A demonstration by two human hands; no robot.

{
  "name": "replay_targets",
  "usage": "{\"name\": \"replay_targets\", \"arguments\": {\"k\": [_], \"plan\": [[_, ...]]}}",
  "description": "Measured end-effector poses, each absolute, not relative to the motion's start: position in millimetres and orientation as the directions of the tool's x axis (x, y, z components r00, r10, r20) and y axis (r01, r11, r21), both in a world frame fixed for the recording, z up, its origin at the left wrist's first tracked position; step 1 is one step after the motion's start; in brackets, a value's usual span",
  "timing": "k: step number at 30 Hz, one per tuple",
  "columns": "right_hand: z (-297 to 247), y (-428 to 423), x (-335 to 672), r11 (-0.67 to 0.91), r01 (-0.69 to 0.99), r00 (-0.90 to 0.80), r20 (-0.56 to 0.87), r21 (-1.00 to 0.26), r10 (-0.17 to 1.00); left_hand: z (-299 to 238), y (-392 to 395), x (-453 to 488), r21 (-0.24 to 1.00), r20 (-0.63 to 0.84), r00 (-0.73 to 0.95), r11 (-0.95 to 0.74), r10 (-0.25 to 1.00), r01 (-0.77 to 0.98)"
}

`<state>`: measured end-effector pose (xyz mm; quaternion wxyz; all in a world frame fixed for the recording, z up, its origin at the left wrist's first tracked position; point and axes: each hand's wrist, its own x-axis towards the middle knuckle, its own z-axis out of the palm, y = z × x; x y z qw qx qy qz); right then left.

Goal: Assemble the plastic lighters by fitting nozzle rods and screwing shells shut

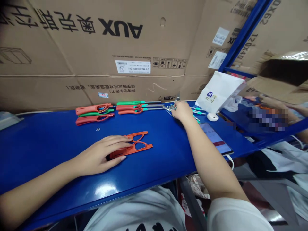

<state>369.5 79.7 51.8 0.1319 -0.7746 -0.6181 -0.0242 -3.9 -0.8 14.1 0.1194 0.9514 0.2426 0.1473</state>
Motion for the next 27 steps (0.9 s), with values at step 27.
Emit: {"name": "replay_targets", "arguments": {"k": [27], "plan": [[43, 94, 414, -0.350, 0.894, 0.432, 0.330, -0.281, 0.839, 12, 4, -3, 0.262, 0.181, 0.896, -0.898, 0.406, 0.354]]}}
